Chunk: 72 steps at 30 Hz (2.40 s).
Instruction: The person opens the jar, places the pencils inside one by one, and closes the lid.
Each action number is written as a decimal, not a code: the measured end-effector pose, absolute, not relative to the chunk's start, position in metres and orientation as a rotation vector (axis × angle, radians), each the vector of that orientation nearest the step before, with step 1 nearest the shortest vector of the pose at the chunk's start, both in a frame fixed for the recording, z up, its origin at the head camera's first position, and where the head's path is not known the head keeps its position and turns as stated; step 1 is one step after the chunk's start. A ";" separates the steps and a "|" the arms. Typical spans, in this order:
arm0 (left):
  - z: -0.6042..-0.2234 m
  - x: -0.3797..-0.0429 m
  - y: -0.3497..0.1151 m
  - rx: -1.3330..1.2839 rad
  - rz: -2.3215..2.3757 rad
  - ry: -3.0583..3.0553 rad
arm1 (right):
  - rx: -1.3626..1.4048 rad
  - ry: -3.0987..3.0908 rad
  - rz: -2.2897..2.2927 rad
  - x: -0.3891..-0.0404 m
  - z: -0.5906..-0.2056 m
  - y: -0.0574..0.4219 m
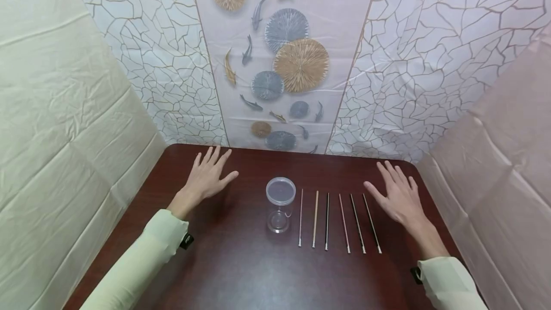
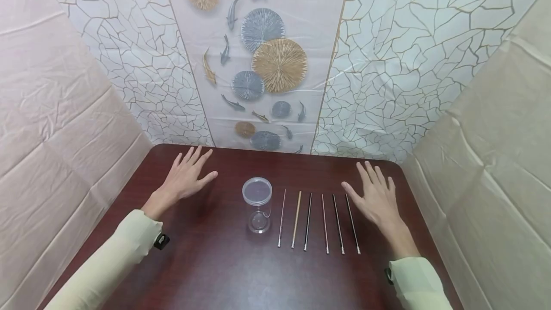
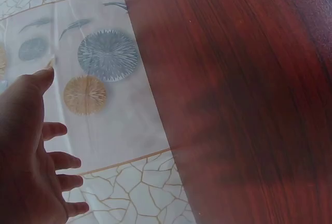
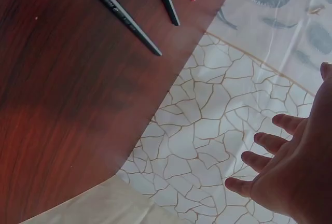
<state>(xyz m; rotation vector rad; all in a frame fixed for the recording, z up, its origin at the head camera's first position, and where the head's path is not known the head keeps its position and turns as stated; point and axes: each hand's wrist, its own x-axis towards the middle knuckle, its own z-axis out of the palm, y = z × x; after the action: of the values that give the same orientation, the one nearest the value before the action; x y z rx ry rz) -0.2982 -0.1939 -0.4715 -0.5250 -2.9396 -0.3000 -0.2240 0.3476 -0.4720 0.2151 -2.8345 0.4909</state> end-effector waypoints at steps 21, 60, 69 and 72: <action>-0.436 -0.274 -0.149 -0.811 -0.511 -2.701 | 0.500 -2.601 0.708 -0.223 -0.447 0.268; -0.449 -0.226 -0.086 -1.119 -0.652 -2.562 | 0.716 -2.622 1.367 -0.215 -0.505 0.150; -0.455 -0.227 -0.084 -1.118 -0.676 -2.527 | 0.709 -2.605 1.453 -0.217 -0.520 0.142; -0.456 -0.228 -0.083 -1.111 -0.690 -2.522 | 0.695 -2.618 1.443 -0.218 -0.521 0.141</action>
<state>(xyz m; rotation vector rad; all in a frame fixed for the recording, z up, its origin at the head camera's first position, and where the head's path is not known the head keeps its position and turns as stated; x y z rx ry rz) -0.2275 -0.0834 -0.4556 -1.1106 -2.5224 -0.6899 -0.2177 0.1407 -0.5210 0.6950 -2.6179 1.4429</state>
